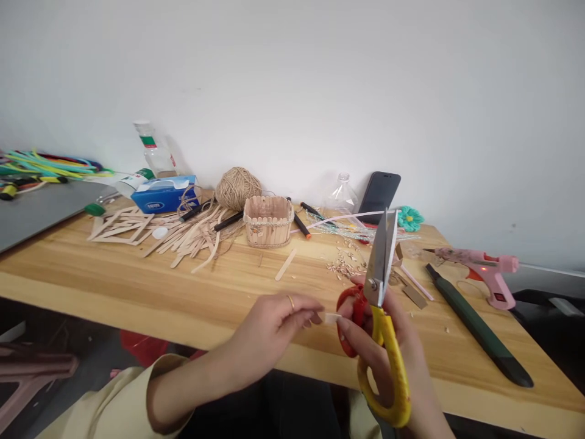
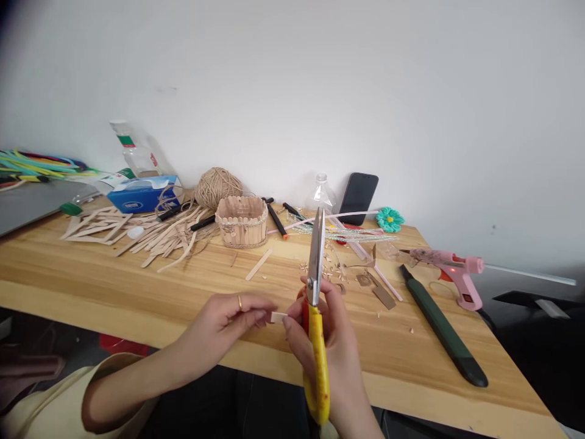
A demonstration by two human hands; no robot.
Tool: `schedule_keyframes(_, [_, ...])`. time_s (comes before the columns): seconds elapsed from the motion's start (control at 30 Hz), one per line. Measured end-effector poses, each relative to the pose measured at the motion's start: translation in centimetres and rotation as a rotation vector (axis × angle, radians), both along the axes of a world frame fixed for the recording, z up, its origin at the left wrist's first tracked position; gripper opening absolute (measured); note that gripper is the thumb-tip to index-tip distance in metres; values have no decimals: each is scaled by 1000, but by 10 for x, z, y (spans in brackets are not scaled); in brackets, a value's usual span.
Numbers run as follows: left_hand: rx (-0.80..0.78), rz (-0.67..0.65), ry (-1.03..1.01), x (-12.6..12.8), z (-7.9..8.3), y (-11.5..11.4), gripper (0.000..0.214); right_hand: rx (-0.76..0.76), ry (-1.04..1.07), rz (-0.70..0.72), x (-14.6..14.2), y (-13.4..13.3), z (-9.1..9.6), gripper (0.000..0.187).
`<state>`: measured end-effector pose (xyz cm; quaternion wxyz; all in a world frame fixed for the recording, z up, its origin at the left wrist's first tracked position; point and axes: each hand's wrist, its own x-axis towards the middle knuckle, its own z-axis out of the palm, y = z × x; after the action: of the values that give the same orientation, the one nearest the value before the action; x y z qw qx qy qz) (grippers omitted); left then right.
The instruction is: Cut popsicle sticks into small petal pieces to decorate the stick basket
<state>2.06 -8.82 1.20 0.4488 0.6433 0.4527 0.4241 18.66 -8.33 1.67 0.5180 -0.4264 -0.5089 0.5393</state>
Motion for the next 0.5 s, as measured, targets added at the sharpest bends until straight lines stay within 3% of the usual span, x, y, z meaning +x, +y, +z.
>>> schedule_keyframes(0.13, [-33,-58,9,9,2,-8,22,-60,-120,57,13,-11,-3,37])
schedule_keyframes(0.3, [-191,-36,-73,22,-1,-13,9,-108,-128,-62,13,-25,-4,38])
schedule_keyframes(0.5, [-372,-17,-193,33,-4,-16,13,-70,-80,-167,8,-31,-9,39])
